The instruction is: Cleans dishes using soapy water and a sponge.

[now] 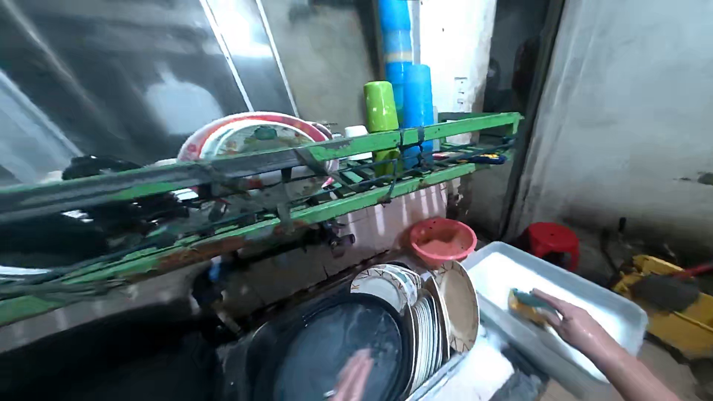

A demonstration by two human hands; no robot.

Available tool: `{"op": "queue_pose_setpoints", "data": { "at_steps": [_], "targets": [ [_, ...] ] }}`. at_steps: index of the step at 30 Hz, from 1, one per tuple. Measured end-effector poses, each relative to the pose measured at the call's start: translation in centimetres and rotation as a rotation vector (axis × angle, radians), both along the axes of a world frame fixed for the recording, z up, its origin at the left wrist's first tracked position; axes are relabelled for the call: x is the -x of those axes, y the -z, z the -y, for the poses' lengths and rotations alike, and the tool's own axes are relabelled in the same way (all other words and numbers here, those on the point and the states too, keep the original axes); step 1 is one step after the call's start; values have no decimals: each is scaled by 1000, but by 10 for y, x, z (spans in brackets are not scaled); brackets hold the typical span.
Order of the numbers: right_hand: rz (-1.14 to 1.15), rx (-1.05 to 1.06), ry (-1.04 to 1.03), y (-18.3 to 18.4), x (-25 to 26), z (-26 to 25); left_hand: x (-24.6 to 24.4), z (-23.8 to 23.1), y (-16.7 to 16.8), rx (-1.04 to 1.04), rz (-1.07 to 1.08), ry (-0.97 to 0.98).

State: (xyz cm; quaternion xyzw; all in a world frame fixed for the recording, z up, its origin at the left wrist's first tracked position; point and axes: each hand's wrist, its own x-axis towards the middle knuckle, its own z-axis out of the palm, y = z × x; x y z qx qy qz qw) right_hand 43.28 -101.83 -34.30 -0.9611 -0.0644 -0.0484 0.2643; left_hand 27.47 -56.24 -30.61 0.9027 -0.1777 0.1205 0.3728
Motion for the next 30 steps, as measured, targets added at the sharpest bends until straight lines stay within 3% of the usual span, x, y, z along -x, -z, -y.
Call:
{"op": "queue_pose_setpoints", "data": {
  "at_steps": [3, 5, 10, 15, 19, 22, 26, 30],
  "targets": [
    [-354, 209, -193, 19, -63, 13, -79, 115, -4, 291, -262, 73],
    [-466, 334, -283, 28, -84, 13, -136, 175, 6, 371, -470, -10],
    [-546, 342, -376, 38, -100, 20, -230, 245, 50, 486, -675, -363],
    [-599, 210, -266, 48, -113, 28, -227, 246, 49, 523, -715, -427],
    [-566, -129, 22, 57, -130, 43, -204, 230, 7, 880, -641, -503],
    [-475, -445, 144, 30, -132, 23, -184, 211, -20, 1188, -555, -457],
    [-257, -749, 35, -47, -98, -73, -159, 189, -41, 1307, -461, -383],
    [118, -855, -393, -81, -52, -171, -125, 165, -66, 1276, -363, -379]
  ]
}}
